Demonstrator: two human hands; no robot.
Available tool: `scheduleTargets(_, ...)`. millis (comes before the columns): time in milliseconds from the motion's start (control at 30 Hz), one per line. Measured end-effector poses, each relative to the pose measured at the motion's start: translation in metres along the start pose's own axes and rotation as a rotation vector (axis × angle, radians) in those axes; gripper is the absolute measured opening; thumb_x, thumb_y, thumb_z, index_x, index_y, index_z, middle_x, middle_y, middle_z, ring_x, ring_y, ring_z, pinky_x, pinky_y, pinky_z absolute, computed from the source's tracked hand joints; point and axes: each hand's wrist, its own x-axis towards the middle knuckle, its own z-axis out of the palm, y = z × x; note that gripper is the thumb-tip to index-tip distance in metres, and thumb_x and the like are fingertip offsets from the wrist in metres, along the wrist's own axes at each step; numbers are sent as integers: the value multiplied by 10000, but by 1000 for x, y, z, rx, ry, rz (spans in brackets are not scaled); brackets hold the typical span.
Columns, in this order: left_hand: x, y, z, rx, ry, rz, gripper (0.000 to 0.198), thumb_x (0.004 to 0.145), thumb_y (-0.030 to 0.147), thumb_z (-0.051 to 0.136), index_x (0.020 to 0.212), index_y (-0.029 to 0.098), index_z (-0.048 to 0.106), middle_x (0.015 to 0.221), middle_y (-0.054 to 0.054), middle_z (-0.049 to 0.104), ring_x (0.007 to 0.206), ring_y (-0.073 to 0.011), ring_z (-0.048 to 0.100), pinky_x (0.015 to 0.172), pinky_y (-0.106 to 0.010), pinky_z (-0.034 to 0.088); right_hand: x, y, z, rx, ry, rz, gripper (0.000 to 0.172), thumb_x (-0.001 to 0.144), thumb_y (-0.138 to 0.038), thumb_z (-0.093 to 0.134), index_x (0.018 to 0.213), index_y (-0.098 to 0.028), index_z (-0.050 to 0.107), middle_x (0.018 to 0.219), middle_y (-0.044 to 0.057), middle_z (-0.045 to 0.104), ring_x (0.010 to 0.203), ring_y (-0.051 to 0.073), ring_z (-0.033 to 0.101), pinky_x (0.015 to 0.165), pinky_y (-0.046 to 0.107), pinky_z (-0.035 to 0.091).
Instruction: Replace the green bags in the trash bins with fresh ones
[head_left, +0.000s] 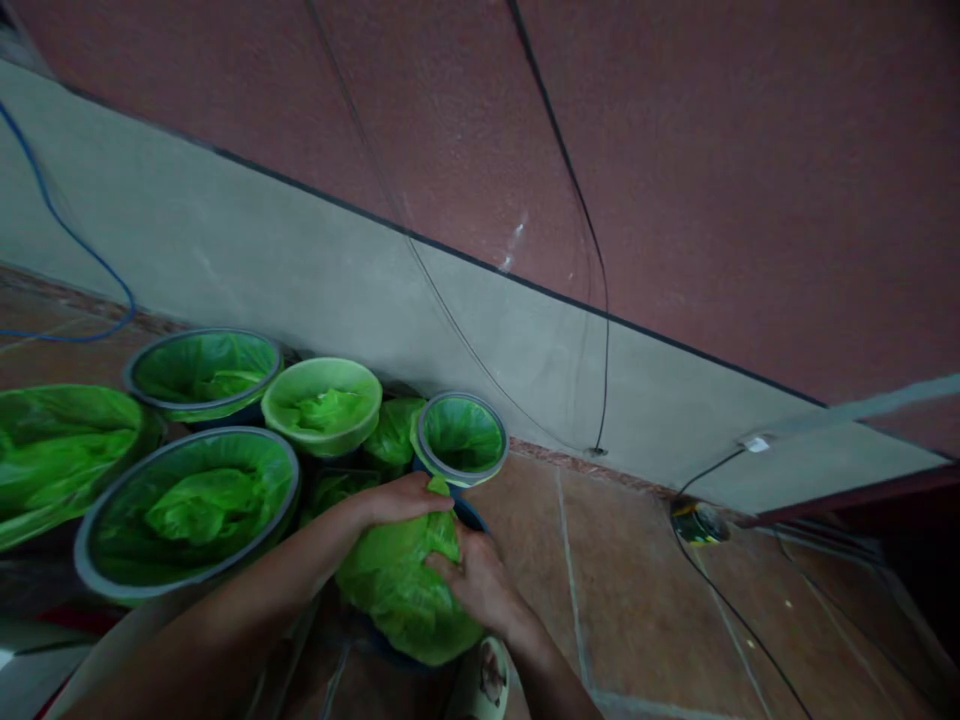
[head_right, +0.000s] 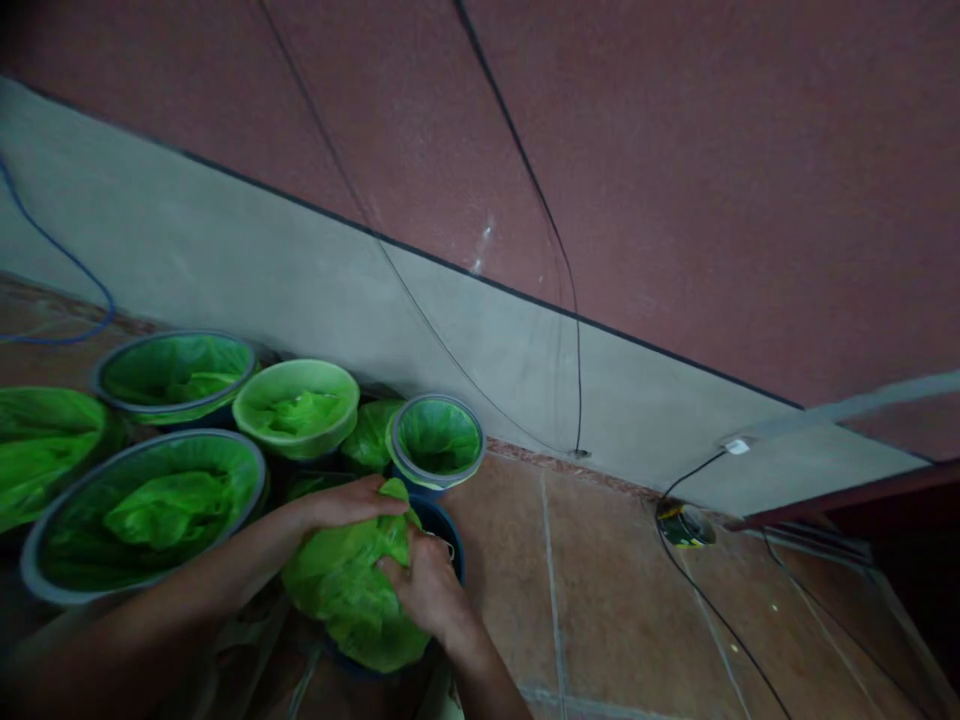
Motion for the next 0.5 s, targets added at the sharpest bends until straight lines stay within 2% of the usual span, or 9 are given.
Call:
scheduleTargets(67, 2, 5, -12, 249, 122, 76, 342, 661, 504, 730, 560, 188, 642, 605, -29, 671, 699, -251, 657, 681, -323, 479, 11, 10, 12, 129, 42, -12, 217, 859, -361, 593, 959, -236, 738, 915, 62, 740, 885, 276, 688, 848, 386, 516)
scheduleTargets(133, 3, 11, -30, 345, 276, 157, 363, 669, 548, 713, 631, 189, 671, 683, -42, 702, 764, -272, 674, 719, -334, 483, 25, 15, 17, 319, 85, 22, 254, 857, -445, 598, 855, -232, 737, 820, 53, 735, 766, 261, 683, 751, 369, 531)
scheduleTargets(200, 2, 16, -52, 263, 491, 216, 414, 676, 570, 700, 819, 181, 715, 849, -62, 745, 855, -275, 684, 761, -339, 493, 46, 12, 12, 481, 187, 92, 330, 815, -529, 633, 822, -211, 720, 765, 56, 726, 671, 247, 659, 663, 361, 530)
scheduleTargets(267, 0, 19, -73, 80, 699, 252, 468, 701, 573, 672, 934, 170, 707, 907, -72, 750, 883, -262, 684, 777, -335, 503, 74, 0, -4, 525, 367, 125, 379, 768, -557, 667, 833, -185, 706, 775, 70, 728, 668, 245, 651, 643, 360, 525)
scheduleTargets(333, -5, 20, -90, -104, 831, 284, 453, 720, 562, 652, 922, 160, 701, 859, -69, 747, 874, -249, 681, 790, -333, 508, 109, -18, -25, 420, 568, 69, 379, 762, -535, 662, 840, -165, 695, 804, 88, 731, 732, 256, 660, 680, 357, 519)
scheduleTargets(400, -11, 21, -101, -234, 906, 299, 431, 698, 545, 680, 874, 153, 705, 830, -69, 745, 885, -252, 677, 818, -342, 507, 148, -37, -40, 246, 730, -18, 393, 834, -526, 566, 861, -155, 690, 838, 118, 734, 813, 279, 666, 722, 363, 509)
scheduleTargets(467, -17, 22, -106, -315, 928, 293, 431, 660, 533, 719, 848, 146, 708, 839, -75, 748, 901, -258, 674, 836, -350, 503, 189, -53, -43, 82, 861, -39, 409, 904, -482, 478, 948, -136, 692, 918, 164, 734, 922, 305, 667, 780, 380, 503)
scheduleTargets(500, -20, 23, -108, -343, 928, 285, 434, 648, 530, 731, 845, 144, 709, 845, -75, 748, 900, -256, 673, 836, -350, 501, 209, -59, -38, 23, 865, -45, 419, 934, -455, 440, 977, -123, 692, 939, 187, 726, 957, 316, 665, 795, 389, 500)
